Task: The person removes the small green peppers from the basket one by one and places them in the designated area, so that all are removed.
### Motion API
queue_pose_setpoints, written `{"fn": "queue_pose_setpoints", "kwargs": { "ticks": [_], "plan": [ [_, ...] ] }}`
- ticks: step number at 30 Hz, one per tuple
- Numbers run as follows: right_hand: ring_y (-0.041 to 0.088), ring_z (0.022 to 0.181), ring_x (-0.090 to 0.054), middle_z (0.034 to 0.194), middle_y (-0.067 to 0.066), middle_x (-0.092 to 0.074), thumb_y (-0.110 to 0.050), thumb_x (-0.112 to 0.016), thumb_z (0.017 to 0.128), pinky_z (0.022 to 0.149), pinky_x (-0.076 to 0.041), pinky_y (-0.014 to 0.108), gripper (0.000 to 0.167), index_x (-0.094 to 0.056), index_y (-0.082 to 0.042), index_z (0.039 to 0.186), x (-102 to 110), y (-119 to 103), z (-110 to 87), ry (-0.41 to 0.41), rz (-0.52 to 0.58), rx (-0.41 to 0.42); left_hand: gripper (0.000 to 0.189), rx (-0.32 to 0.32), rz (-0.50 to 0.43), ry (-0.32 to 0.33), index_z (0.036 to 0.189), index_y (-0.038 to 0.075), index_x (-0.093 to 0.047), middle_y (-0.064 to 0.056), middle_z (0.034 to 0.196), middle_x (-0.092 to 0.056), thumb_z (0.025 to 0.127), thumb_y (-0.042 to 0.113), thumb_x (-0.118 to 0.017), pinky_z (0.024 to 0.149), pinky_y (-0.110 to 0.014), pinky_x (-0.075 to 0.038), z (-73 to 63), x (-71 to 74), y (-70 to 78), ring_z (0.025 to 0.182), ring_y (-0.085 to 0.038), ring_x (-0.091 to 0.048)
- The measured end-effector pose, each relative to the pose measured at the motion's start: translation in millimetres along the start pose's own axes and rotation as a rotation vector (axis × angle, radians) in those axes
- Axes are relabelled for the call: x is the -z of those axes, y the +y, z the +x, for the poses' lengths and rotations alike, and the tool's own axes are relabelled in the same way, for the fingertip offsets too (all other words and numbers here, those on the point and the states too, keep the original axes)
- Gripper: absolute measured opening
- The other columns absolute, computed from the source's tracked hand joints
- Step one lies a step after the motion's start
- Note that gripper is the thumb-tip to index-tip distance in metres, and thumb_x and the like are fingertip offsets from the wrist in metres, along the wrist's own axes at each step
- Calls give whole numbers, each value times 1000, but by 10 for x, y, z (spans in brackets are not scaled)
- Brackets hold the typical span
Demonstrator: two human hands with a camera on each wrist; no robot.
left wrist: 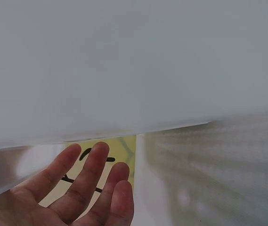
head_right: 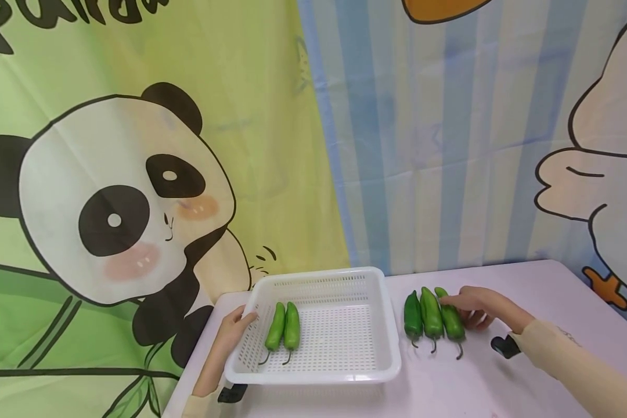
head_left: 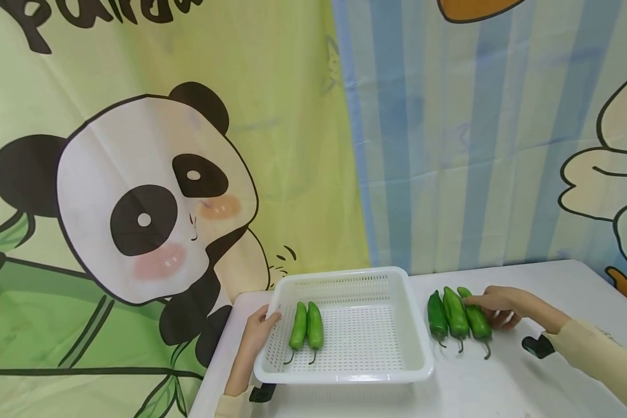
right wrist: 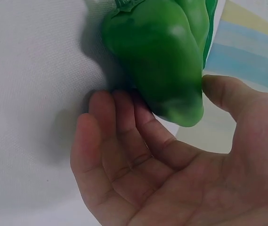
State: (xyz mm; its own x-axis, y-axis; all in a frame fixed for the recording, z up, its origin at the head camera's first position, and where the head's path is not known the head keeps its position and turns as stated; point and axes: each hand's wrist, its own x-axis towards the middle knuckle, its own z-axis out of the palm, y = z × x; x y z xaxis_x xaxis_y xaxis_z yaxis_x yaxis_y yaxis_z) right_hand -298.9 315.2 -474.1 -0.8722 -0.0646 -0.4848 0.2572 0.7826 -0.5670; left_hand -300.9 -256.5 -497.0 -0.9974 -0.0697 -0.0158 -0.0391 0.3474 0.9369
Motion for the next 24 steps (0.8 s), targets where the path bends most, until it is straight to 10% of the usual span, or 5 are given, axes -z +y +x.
{"fn": "queue_pose_setpoints", "kwargs": {
  "ticks": [24],
  "plan": [
    [23, 77, -63, 87, 11, -63, -61, -49, 98, 65, -59, 37, 62, -63, 0, 96, 73, 63, 0, 24, -21, 25, 47, -16, 22, 2, 142, 0, -53, -29, 124, -66, 101, 22, -58, 71, -39, -66, -17, 17, 7, 93, -33, -75]
  ]
}}
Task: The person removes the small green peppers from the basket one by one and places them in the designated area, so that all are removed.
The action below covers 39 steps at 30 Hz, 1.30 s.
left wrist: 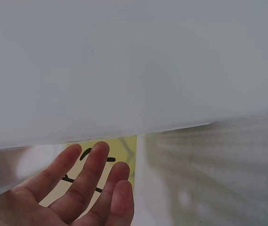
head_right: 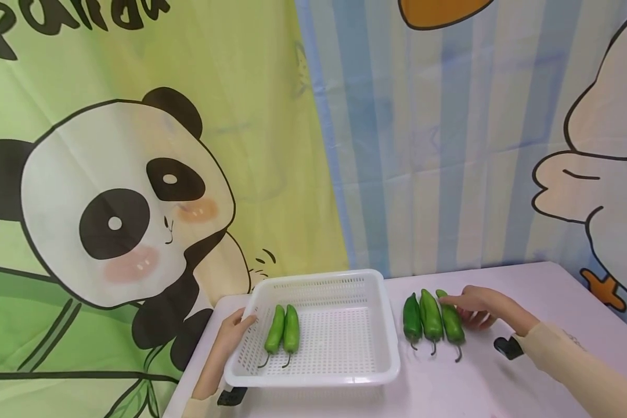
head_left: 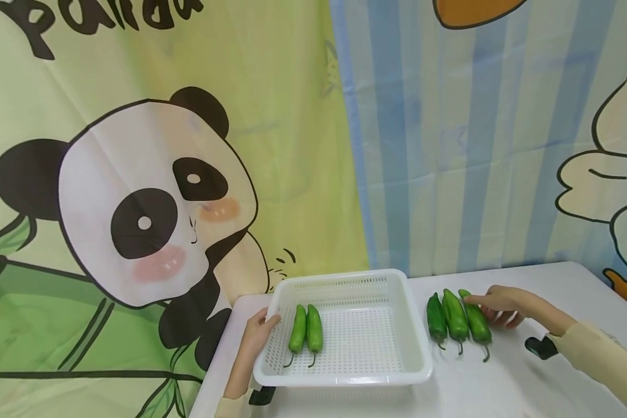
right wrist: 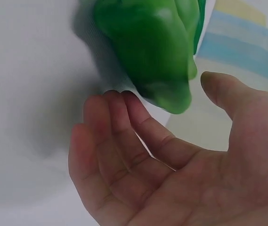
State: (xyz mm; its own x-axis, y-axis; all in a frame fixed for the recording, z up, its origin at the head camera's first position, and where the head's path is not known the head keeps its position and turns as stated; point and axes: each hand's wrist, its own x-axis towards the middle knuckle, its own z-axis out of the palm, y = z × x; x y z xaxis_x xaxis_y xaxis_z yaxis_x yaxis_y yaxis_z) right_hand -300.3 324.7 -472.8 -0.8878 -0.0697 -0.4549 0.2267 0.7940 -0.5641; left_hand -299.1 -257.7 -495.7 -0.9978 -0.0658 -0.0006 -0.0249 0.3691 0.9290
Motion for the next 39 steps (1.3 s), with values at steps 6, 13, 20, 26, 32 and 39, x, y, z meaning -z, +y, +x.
{"fn": "queue_pose_setpoints", "kwargs": {
  "ticks": [6, 13, 20, 26, 32, 39],
  "plan": [
    [24, 81, -63, 90, 13, -65, -63, -50, 97, 67, -59, 37, 66, -64, 2, 101, 95, -16, -17, 14, -37, 12, 48, -3, -2, 3, 143, 0, -52, -29, 124, -66, 100, 22, -58, 71, -39, -66, -7, -2, 4, 93, -32, -75],
    [24, 82, -63, 92, 13, -65, -64, -52, 96, 67, -58, 37, 72, -65, 6, 105, 150, 6, -25, 8, -45, 9, 48, 12, 7, 2, 143, 1, -52, -28, 124, -66, 101, 23, -58, 71, -38, -65, -15, 0, -5, 92, -31, -75],
    [25, 84, -65, 95, 16, -67, -63, -49, 97, 69, -58, 38, 75, -63, 9, 110, 234, -16, -14, 20, -81, -2, 48, 1, 2, 1, 143, 1, -52, -28, 123, -67, 101, 22, -58, 70, -38, -65, -7, 1, -2, 91, -30, -75],
    [28, 87, -64, 100, 21, -65, -63, -49, 98, 69, -58, 39, 77, -62, 12, 114, 272, -57, -22, 22, -69, 8, 47, 6, 1, 2, 142, 1, -52, -28, 123, -67, 101, 22, -58, 70, -38, -65, -3, -9, -2, 90, -30, -75],
    [31, 93, -65, 105, 23, -65, -63, -53, 95, 72, -59, 40, 80, -59, 13, 118, 330, -110, -6, 25, -69, 14, 48, 6, 0, -1, 143, 2, -52, -28, 124, -66, 101, 23, -58, 70, -38, -65, -10, -7, 6, 91, -31, -75],
    [33, 95, -64, 109, 26, -65, -63, -58, 93, 73, -59, 41, 81, -57, 13, 118, 378, -184, -18, 28, -62, 44, 48, -5, -1, -1, 143, 1, -52, -29, 124, -66, 101, 22, -58, 69, -38, -66, -6, -1, 0, 90, -31, -75]
  ]
}}
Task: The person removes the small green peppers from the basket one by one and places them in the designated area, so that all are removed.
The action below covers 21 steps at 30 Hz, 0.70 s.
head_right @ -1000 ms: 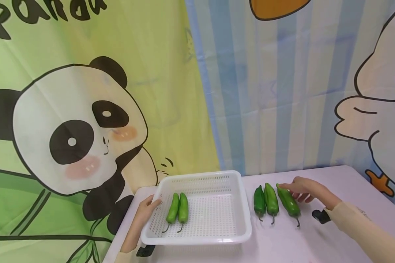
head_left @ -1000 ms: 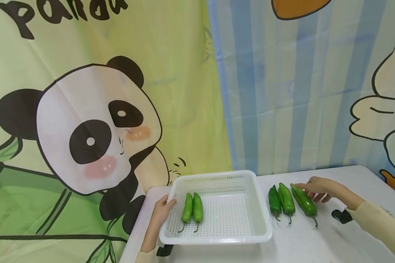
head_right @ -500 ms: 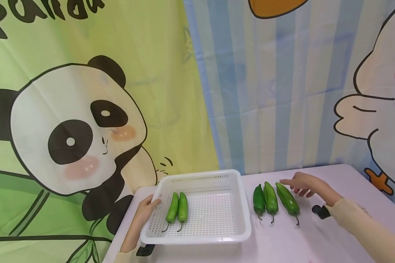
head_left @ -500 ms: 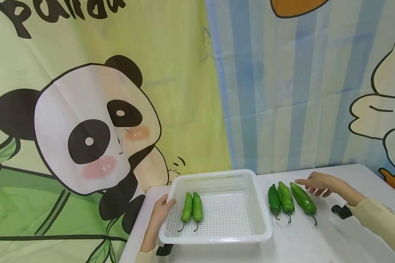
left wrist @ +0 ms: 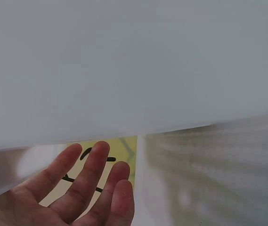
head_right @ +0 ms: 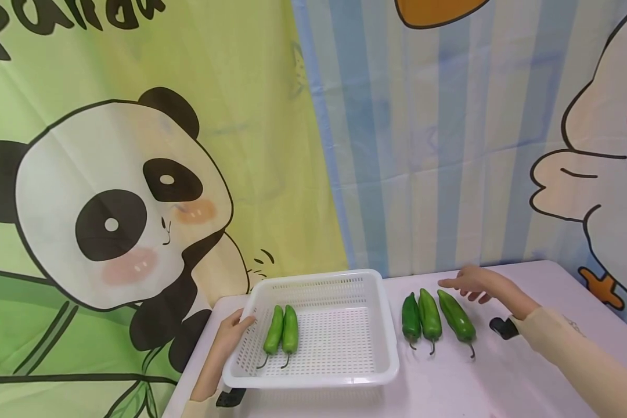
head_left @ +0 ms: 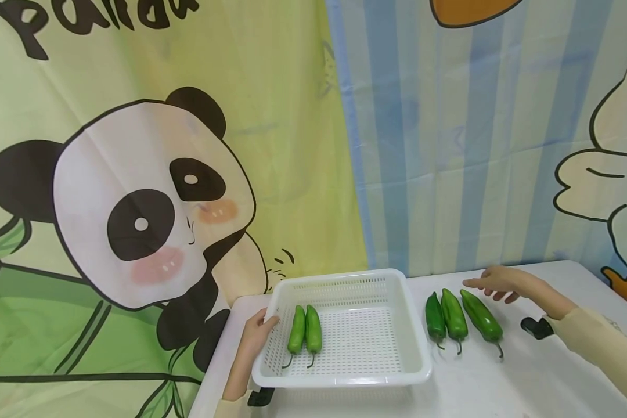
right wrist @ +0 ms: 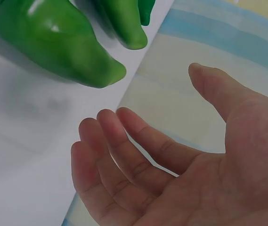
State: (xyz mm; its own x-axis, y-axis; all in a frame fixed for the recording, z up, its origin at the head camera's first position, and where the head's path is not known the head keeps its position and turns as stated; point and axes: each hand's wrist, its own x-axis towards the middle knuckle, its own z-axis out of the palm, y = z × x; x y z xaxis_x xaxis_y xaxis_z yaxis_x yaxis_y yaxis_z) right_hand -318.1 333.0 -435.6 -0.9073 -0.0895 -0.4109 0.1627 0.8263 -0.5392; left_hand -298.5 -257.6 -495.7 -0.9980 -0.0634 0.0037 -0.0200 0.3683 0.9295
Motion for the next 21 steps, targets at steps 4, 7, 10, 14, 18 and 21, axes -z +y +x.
{"fn": "queue_pose_setpoints", "kwargs": {
  "ticks": [4, 7, 10, 14, 18, 21],
  "plan": [
    [35, 95, -65, 111, 28, -65, -66, -59, 91, 74, -60, 44, 85, -57, 15, 119, 15, -55, -36, 10, -5, 23, 48, -4, 3, -2, 143, 0, -52, -29, 123, -67, 101, 22, -58, 70, -38, -65, 4, 3, -3, 90, -31, -75],
    [35, 95, -65, 111, 27, -65, -65, -59, 91, 74, -60, 44, 84, -58, 14, 120, 39, -105, -71, 14, -14, 33, 47, 1, 4, 1, 142, 0, -52, -29, 123, -67, 101, 21, -58, 70, -38, -65, 5, 0, -7, 90, -30, -75],
    [34, 95, -65, 110, 26, -66, -61, -58, 94, 74, -60, 43, 80, -58, 15, 121, 72, -160, -104, 14, -17, 40, 47, 6, 5, 4, 142, 1, -53, -29, 123, -66, 100, 21, -58, 70, -37, -65, 7, -2, -7, 90, -30, -75],
    [32, 95, -65, 109, 23, -66, -59, -57, 95, 74, -60, 43, 79, -57, 14, 123, 90, -234, -153, 12, -10, 62, 47, 9, 3, 4, 142, 1, -53, -29, 124, -66, 100, 22, -58, 70, -38, -66, 8, -7, -8, 91, -31, -75],
    [30, 96, -65, 109, 19, -68, -62, -58, 94, 75, -60, 43, 78, -61, 10, 123, 53, -319, -204, 8, 6, 96, 46, 12, 1, 9, 142, 1, -53, -28, 124, -66, 100, 21, -58, 71, -38, -66, 10, -11, -13, 91, -31, -75],
    [28, 97, -66, 112, 18, -69, -62, -59, 93, 77, -61, 42, 77, -62, 7, 125, 8, -407, -240, -2, 17, 122, 47, 12, -4, 11, 142, 1, -53, -28, 124, -66, 100, 21, -59, 71, -38, -66, 12, -9, -10, 92, -31, -75]
  ]
}}
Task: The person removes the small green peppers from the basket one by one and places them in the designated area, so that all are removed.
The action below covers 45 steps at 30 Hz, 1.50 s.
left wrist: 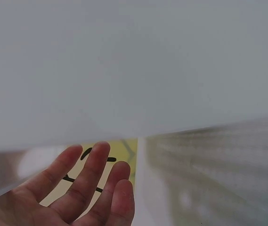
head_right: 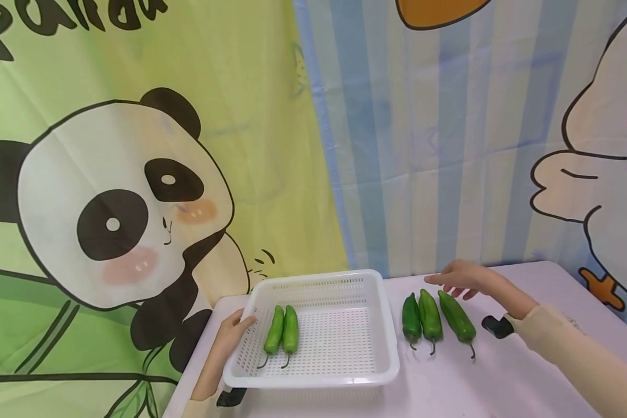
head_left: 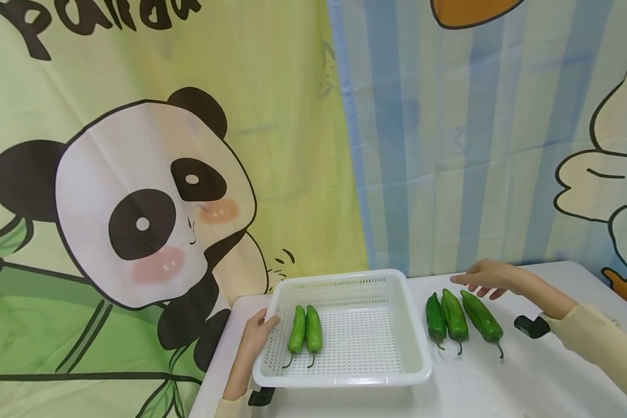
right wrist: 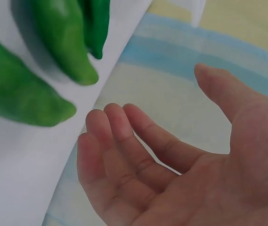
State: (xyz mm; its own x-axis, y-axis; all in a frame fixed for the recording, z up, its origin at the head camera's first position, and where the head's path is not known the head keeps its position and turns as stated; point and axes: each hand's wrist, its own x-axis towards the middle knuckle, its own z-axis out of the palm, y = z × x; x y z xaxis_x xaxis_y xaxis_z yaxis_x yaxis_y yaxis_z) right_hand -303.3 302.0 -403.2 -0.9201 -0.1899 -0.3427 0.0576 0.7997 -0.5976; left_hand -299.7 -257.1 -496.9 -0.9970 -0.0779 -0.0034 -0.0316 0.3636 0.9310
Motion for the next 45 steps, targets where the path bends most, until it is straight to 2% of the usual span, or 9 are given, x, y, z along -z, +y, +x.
{"fn": "queue_pose_setpoints", "kwargs": {
  "ticks": [4, 8, 13, 18, 25, 35, 41, 45],
  "plan": [
    [25, 95, -64, 109, 14, -68, -60, -58, 94, 76, -60, 40, 71, -63, 4, 125, -66, -136, -21, -1, 13, 29, 48, -6, -3, -5, 142, 1, -52, -29, 125, -66, 100, 22, -58, 71, -38, -66, -1, 6, 9, 93, -32, -75],
    [21, 85, -60, 101, 6, -64, -54, -59, 96, 69, -57, 36, 59, -65, -1, 120, -143, -288, -56, 7, 36, 65, 47, -7, -5, -5, 142, 0, -52, -29, 125, -66, 100, 21, -58, 72, -38, -66, -6, 3, 1, 93, -33, -75],
    [18, 81, -58, 100, 5, -64, -52, -61, 96, 65, -55, 33, 52, -67, -5, 116, -213, -447, -93, -5, 55, 110, 48, -13, -3, -9, 143, 0, -52, -29, 125, -65, 100, 21, -58, 71, -38, -66, -14, 5, 2, 93, -33, -75],
    [17, 82, -58, 100, 5, -65, -49, -62, 97, 65, -57, 32, 47, -68, -6, 115, -260, -565, -94, -5, 57, 148, 48, -16, -2, -11, 143, 0, -52, -29, 126, -65, 100, 22, -58, 71, -38, -66, -20, 8, 5, 93, -33, -75],
    [18, 90, -65, 112, 8, -68, -48, -64, 96, 73, -61, 36, 50, -67, -5, 121, -329, -717, -78, -12, 105, 199, 47, -7, -7, -7, 142, 1, -52, -29, 126, -66, 100, 21, -58, 71, -38, -66, -20, 4, 3, 93, -33, -75],
    [23, 107, -66, 124, 12, -65, -47, -61, 98, 86, -62, 39, 50, -64, -5, 126, -429, -931, 6, -96, 201, 276, 47, -12, 1, -8, 142, -1, -52, -29, 125, -65, 101, 21, -58, 70, -38, -66, -19, 8, 2, 93, -33, -75],
    [28, 117, -65, 128, 15, -64, -43, -59, 100, 93, -61, 42, 55, -58, -2, 135, -462, -1039, 47, -181, 338, 283, 47, -9, -2, -12, 142, -1, -52, -30, 126, -65, 101, 20, -57, 71, -39, -66, -17, 12, 9, 93, -33, -75],
    [28, 118, -65, 129, 12, -64, -41, -57, 101, 97, -59, 43, 52, -57, -2, 136, -501, -1110, 69, -236, 432, 280, 47, -7, -4, -12, 143, 0, -52, -30, 126, -65, 101, 20, -57, 71, -39, -66, -16, 4, 15, 94, -34, -75]
  ]
}}
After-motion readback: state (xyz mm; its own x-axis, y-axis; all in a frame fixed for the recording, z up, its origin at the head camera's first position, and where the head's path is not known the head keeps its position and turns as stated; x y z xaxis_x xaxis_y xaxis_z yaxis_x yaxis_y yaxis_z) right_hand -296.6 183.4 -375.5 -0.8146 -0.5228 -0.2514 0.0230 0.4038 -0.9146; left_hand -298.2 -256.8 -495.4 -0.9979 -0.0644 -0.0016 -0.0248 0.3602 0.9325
